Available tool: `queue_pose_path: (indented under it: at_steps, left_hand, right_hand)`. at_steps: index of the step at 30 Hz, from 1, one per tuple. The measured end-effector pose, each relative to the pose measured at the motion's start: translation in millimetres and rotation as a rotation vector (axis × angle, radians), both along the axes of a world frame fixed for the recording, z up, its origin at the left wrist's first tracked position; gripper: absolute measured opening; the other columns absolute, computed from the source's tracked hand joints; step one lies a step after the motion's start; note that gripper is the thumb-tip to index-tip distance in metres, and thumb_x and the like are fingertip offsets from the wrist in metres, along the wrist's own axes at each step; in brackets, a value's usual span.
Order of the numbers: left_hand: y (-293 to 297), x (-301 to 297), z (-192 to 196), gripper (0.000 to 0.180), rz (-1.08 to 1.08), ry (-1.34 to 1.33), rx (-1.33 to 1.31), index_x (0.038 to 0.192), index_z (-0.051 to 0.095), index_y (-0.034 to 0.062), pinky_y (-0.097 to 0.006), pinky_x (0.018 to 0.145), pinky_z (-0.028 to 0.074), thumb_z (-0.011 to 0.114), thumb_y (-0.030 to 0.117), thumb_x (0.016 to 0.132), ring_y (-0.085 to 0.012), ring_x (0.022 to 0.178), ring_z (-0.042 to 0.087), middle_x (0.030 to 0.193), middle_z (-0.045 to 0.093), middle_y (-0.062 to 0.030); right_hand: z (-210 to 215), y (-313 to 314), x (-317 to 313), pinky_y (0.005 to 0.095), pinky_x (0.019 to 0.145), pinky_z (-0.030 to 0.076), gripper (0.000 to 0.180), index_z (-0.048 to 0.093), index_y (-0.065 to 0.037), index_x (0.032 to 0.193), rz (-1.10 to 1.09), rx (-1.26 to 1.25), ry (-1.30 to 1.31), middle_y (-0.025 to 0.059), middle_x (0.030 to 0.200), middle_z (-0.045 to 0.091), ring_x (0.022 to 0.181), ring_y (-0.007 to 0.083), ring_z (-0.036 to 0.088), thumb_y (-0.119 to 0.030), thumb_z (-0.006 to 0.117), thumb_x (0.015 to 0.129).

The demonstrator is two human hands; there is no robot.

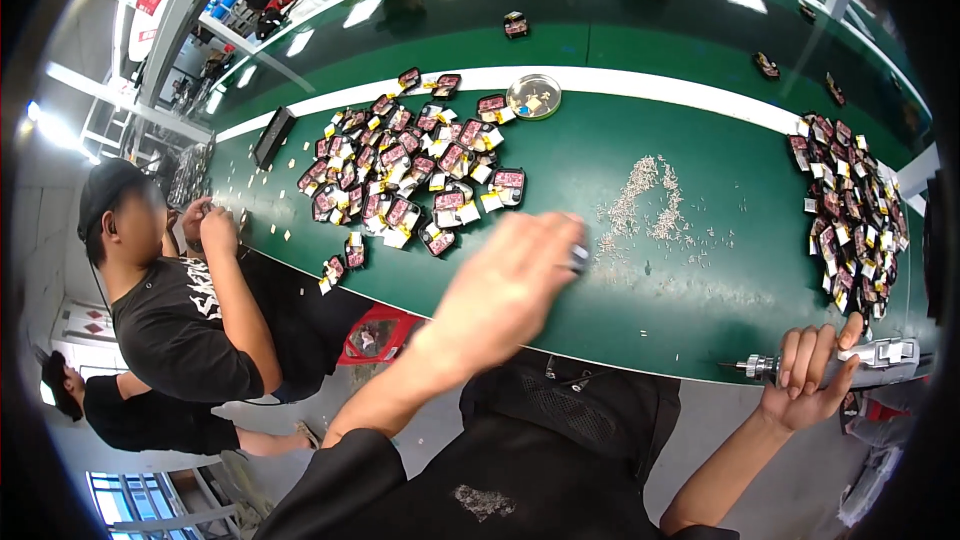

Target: Using an electric screwdriver to fasten small components on an assembly line.

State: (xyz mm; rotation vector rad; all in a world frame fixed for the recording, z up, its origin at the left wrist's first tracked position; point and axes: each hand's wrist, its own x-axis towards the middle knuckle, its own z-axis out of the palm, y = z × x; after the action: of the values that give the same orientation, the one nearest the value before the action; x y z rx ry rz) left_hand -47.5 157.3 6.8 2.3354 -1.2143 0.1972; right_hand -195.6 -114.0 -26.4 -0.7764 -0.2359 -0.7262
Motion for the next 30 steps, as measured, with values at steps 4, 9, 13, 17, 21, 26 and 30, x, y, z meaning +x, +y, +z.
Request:
queue_pose_path:
  at_steps: [4, 9, 13, 17, 21, 26, 30]
  left_hand:
    - [79.3, 58.5, -3.0, 0.047, 0.438, -0.258, 0.165, 0.122, 0.050, 0.0002, -0.040, 0.091, 0.042, 0.064, -0.001, 0.077, -0.0340, 0.104, 0.051, 0.115, 0.056, -0.0163]
    - [63.6, 62.3, -2.5, 0.042, 0.391, -0.397, 0.153, 0.118, 0.056, 0.0031, -0.042, 0.095, 0.040, 0.063, -0.002, 0.077, -0.0333, 0.115, 0.047, 0.125, 0.052, -0.0141]
    - [12.7, 44.2, -18.5, 0.028, 0.060, -0.163, -0.031, 0.098, 0.062, 0.0006, -0.038, 0.077, 0.046, 0.069, -0.004, 0.071, -0.0268, 0.088, 0.057, 0.101, 0.059, -0.0106]
    - [-11.7, 32.3, -35.3, 0.025, -0.020, -0.114, 0.017, 0.095, 0.062, -0.0002, -0.036, 0.071, 0.047, 0.068, -0.004, 0.071, -0.0255, 0.081, 0.057, 0.093, 0.058, -0.0096]
    - [-16.7, 38.4, -45.1, 0.023, -0.099, -0.228, 0.055, 0.093, 0.062, -0.0009, -0.035, 0.064, 0.048, 0.067, -0.004, 0.071, -0.0246, 0.076, 0.057, 0.088, 0.057, -0.0095]
    - [-15.8, 49.4, -42.8, 0.019, -0.198, -0.340, 0.178, 0.089, 0.057, -0.0003, -0.035, 0.064, 0.047, 0.066, -0.001, 0.072, -0.0244, 0.076, 0.057, 0.087, 0.055, -0.0095]
    - [-14.1, 40.3, -44.7, 0.016, -0.108, -0.034, 0.019, 0.089, 0.047, -0.0017, -0.035, 0.068, 0.043, 0.057, -0.008, 0.078, -0.0283, 0.076, 0.052, 0.086, 0.051, -0.0133]
  right_hand:
    - [-14.7, 11.4, -2.0, 0.0204, 0.039, 0.033, 0.018, 0.039, -0.009, 0.092, -0.018, 0.067, 0.120, -0.0043, 0.048, 0.033, 0.036, 0.0050, 0.031, -0.024, 0.047, 0.097]
    - [-23.2, 24.9, 5.9, 0.0227, 0.041, 0.033, 0.015, 0.040, -0.008, 0.091, 0.002, 0.189, 0.155, -0.0036, 0.050, 0.033, 0.038, 0.0056, 0.031, -0.021, 0.044, 0.096]
    - [-29.9, 28.7, 5.5, 0.0233, 0.041, 0.034, 0.014, 0.041, -0.008, 0.090, -0.014, 0.256, 0.180, -0.0032, 0.051, 0.033, 0.038, 0.0063, 0.031, -0.020, 0.044, 0.096]
    - [-31.7, 28.5, 0.8, 0.0238, 0.041, 0.034, 0.014, 0.042, -0.008, 0.089, -0.019, 0.306, 0.173, -0.0032, 0.050, 0.033, 0.037, 0.0067, 0.030, -0.020, 0.043, 0.096]
    - [-32.7, 26.1, -0.6, 0.0240, 0.041, 0.034, 0.014, 0.042, -0.008, 0.089, -0.016, 0.349, 0.154, -0.0030, 0.050, 0.033, 0.037, 0.0071, 0.030, -0.020, 0.043, 0.096]
    - [-33.8, 26.2, -3.5, 0.0242, 0.041, 0.034, 0.014, 0.042, -0.007, 0.089, -0.008, 0.371, 0.155, -0.0030, 0.050, 0.033, 0.037, 0.0071, 0.031, -0.020, 0.042, 0.096]
    - [-33.1, 27.8, -7.9, 0.0243, 0.042, 0.034, 0.014, 0.043, -0.007, 0.090, -0.019, 0.371, 0.151, -0.0031, 0.050, 0.033, 0.037, 0.0071, 0.031, -0.020, 0.043, 0.096]
